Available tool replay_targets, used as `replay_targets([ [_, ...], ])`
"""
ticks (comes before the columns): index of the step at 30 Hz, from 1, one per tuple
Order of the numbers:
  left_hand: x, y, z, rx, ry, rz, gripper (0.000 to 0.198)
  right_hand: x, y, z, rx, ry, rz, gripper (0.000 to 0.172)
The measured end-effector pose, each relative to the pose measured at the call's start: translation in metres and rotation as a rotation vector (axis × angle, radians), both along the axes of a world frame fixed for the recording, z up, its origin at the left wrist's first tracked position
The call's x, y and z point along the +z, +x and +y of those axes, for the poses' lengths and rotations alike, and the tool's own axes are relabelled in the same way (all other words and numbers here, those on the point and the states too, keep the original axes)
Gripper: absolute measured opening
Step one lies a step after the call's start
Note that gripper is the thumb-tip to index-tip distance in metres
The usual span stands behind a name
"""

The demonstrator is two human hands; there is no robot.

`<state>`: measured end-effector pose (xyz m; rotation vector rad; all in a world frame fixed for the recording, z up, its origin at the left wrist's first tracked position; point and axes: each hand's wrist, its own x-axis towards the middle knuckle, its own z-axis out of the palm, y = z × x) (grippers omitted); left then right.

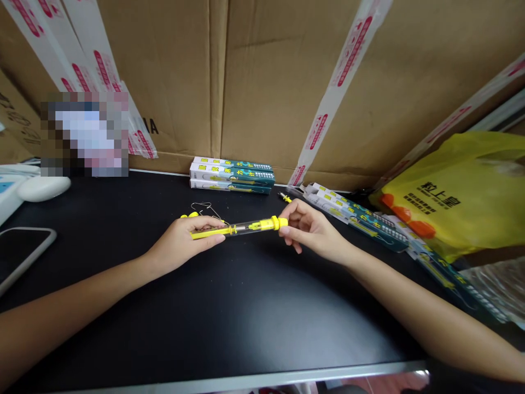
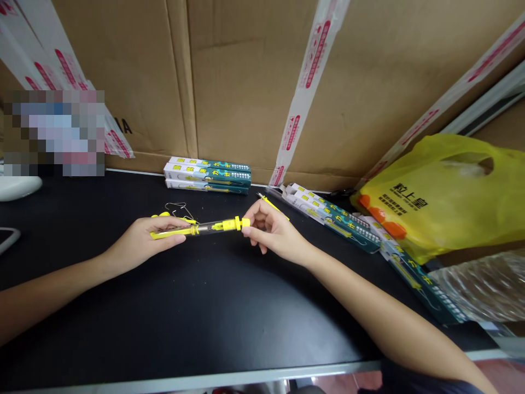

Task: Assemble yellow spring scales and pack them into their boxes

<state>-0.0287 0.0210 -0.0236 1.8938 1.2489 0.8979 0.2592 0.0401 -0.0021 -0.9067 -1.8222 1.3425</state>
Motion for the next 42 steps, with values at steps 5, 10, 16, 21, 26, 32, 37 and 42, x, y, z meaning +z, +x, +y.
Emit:
replay_targets([
  [5, 0.0007, -0.0006, 0.0002, 0.006, 0.008, 0.006, 0.036, 0.0010, 0.0024, 0.0018, -0.001, 0.024, 0.007, 0.027],
  [10, 0.0007, -0.0008, -0.0002, -0.001, 0.013, -0.004, 0.034, 0.0011, 0.0034, 0.0014, 0.010, 0.014, -0.027, 0.025],
  [16, 0.0022, -0.0012, -0.0029, -0.019, 0.008, 0.005, 0.031, 0.0006, 0.0044, 0.0015, 0.022, 0.019, -0.089, 0.028],
  [21, 0.0022, 0.0000, -0.0026, -0.027, 0.025, 0.011, 0.030, 0.0017, 0.0048, 0.0008, 0.026, 0.005, -0.142, 0.027],
  [26, 0.0009, -0.0007, -0.0022, -0.027, 0.028, 0.013, 0.030, 0.0018, 0.0039, 0.0005, 0.029, 0.012, -0.196, 0.026],
  [32, -0.0002, -0.0007, -0.0012, -0.017, 0.011, -0.012, 0.030, 0.0005, 0.0035, 0.0008, 0.042, -0.020, -0.154, 0.026],
  [37, -0.0016, -0.0001, -0.0003, -0.018, 0.001, -0.031, 0.030, 0.0018, 0.0025, -0.0002, 0.119, -0.095, -0.031, 0.038],
  [42, -0.0038, 0.0005, 0.0002, -0.026, 0.011, -0.035, 0.028, 0.0023, 0.0006, -0.0022, 0.125, -0.085, -0.033, 0.032],
])
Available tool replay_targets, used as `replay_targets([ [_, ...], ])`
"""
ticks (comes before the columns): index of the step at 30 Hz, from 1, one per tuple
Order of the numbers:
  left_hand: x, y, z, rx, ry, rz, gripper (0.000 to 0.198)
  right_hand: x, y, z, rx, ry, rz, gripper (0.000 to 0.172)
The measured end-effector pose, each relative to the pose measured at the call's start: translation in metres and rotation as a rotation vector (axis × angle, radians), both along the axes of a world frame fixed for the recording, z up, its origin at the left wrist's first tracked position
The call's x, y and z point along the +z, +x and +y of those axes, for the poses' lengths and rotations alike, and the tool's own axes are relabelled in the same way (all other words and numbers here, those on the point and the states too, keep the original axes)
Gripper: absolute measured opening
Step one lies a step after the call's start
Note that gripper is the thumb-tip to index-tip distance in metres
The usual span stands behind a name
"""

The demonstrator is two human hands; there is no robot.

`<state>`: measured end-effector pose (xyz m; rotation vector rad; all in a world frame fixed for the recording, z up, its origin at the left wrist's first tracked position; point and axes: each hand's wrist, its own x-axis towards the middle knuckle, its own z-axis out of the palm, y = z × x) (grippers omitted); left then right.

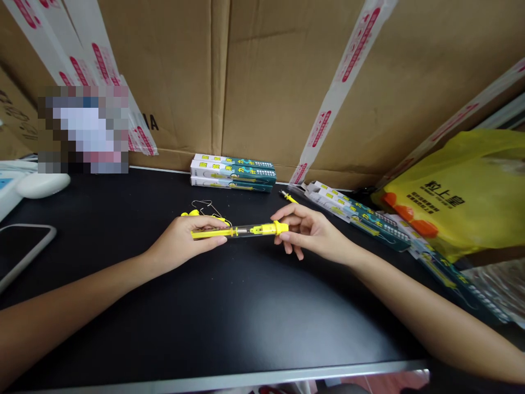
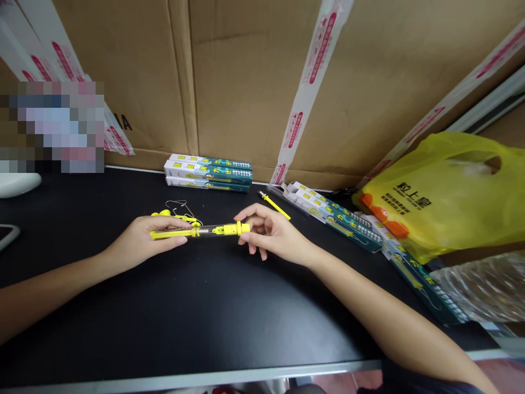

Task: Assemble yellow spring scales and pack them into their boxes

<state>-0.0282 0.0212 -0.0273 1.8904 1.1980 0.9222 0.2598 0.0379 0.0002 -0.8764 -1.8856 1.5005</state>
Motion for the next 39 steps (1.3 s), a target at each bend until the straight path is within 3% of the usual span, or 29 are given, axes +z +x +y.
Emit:
replay_targets([
  [14, 0.0015, -0.0005, -0.0043, -0.015, 0.092, 0.004, 0.029, 0.0000, -0.0055, -0.0044, -0.024, -0.005, 0.006, 0.028],
  [28, 0.0060, -0.0004, -0.0057, -0.009, 0.086, 0.053, 0.031, 0.0015, -0.0020, -0.0064, 0.002, 0.020, -0.004, 0.025],
  [39, 0.0018, 0.0007, -0.0046, -0.011, 0.049, 0.028, 0.031, -0.0026, -0.0025, -0.0062, -0.063, 0.048, -0.029, 0.028],
])
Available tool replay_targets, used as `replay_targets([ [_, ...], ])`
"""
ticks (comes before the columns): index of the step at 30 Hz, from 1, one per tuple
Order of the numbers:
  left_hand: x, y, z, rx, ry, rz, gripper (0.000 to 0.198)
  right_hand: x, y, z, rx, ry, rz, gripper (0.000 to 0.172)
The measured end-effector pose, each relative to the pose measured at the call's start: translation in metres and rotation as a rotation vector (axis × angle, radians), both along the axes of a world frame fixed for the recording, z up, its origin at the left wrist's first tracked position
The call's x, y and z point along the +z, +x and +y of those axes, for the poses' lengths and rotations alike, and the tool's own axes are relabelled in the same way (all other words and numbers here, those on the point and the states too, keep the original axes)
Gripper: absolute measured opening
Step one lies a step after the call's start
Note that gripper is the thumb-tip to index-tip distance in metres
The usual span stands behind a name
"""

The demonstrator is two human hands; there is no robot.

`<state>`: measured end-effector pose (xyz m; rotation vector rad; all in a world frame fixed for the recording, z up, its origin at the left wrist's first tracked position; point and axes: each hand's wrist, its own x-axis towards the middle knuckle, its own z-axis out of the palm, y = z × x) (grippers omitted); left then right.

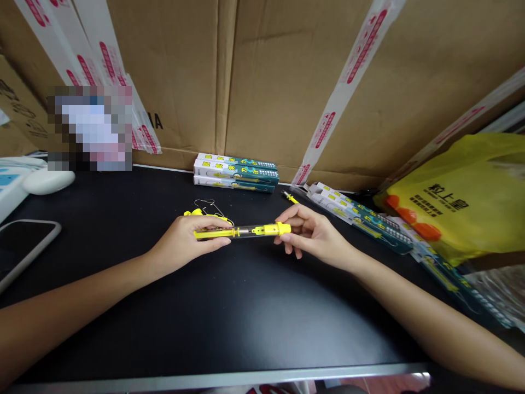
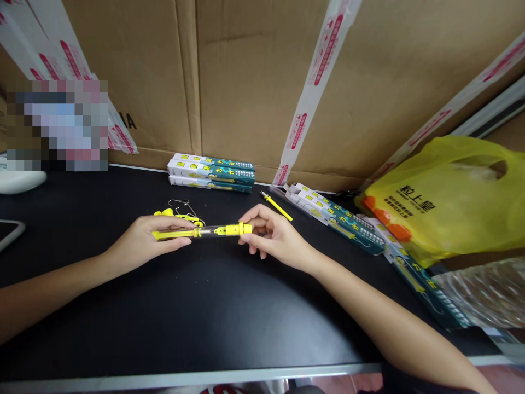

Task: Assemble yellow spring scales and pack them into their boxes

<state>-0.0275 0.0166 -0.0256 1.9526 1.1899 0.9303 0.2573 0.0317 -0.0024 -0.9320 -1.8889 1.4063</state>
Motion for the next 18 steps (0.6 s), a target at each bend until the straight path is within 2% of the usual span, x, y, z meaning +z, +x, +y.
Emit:
replay_targets([
  [8, 0.0027, 0.0016, -0.0005, 0.025, 0.005, 0.023, 0.028, -0.0041, -0.0033, 0.0026, -0.074, 0.058, 0.002, 0.028],
  [18, 0.0019, 0.0005, -0.0004, 0.014, 0.008, 0.020, 0.028, -0.0078, -0.0048, 0.0003, -0.047, 0.080, 0.000, 0.026],
])
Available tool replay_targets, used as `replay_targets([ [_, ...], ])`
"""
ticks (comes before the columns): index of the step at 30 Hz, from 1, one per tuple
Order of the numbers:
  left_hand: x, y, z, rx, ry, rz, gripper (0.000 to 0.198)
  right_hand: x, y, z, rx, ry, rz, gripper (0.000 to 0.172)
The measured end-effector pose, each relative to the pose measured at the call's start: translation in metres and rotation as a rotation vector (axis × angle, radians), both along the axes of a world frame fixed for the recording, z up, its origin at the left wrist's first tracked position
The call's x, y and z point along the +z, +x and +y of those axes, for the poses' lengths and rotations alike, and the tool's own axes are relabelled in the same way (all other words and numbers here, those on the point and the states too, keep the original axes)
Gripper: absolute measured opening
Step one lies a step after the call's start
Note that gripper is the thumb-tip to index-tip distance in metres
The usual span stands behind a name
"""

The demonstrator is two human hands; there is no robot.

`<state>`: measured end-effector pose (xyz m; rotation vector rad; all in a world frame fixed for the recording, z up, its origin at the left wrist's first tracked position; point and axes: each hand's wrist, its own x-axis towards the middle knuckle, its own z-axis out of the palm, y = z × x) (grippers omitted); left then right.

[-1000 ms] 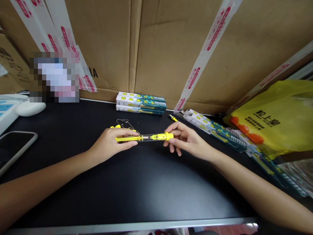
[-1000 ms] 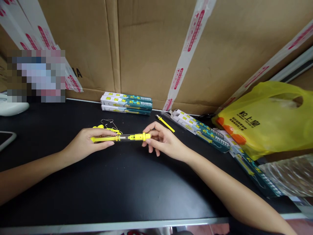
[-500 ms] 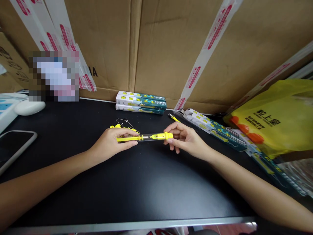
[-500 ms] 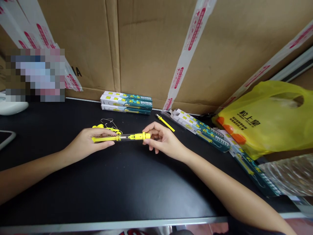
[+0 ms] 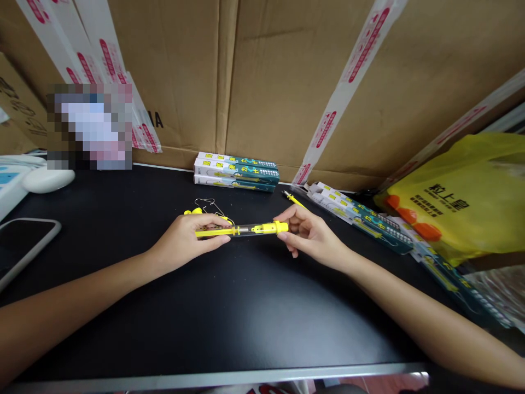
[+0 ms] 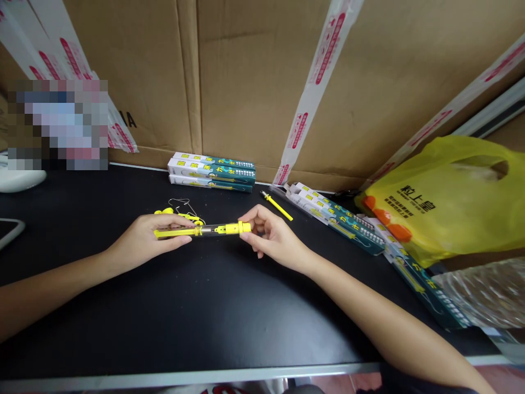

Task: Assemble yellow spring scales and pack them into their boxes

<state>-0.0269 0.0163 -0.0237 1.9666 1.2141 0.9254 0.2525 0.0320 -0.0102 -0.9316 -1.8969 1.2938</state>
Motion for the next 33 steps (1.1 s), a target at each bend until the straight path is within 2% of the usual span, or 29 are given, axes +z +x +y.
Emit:
replay_targets([
  [8, -0.0009, -0.0004, 0.0006, -0.008, 0.004, 0.020, 0.029, 0.0013, 0.0025, 0.0014, -0.049, 0.064, -0.044, 0.027],
  [16, -0.0036, -0.0014, 0.0006, -0.013, 0.021, 0.010, 0.028, 0.0000, 0.0013, 0.0002, -0.013, 0.003, -0.021, 0.027],
  [23, -0.0022, -0.0008, 0.0011, -0.002, 0.029, 0.024, 0.027, -0.0020, 0.0029, 0.0030, -0.045, 0.092, -0.021, 0.026],
  [29, 0.0006, -0.0012, 0.0005, -0.011, 0.033, 0.034, 0.028, -0.0035, -0.0012, 0.0009, -0.012, 0.009, 0.042, 0.025],
  [33, 0.0015, -0.0006, -0.0003, -0.012, 0.018, 0.012, 0.029, -0.0041, -0.0015, 0.0010, -0.020, 0.022, 0.039, 0.024],
])
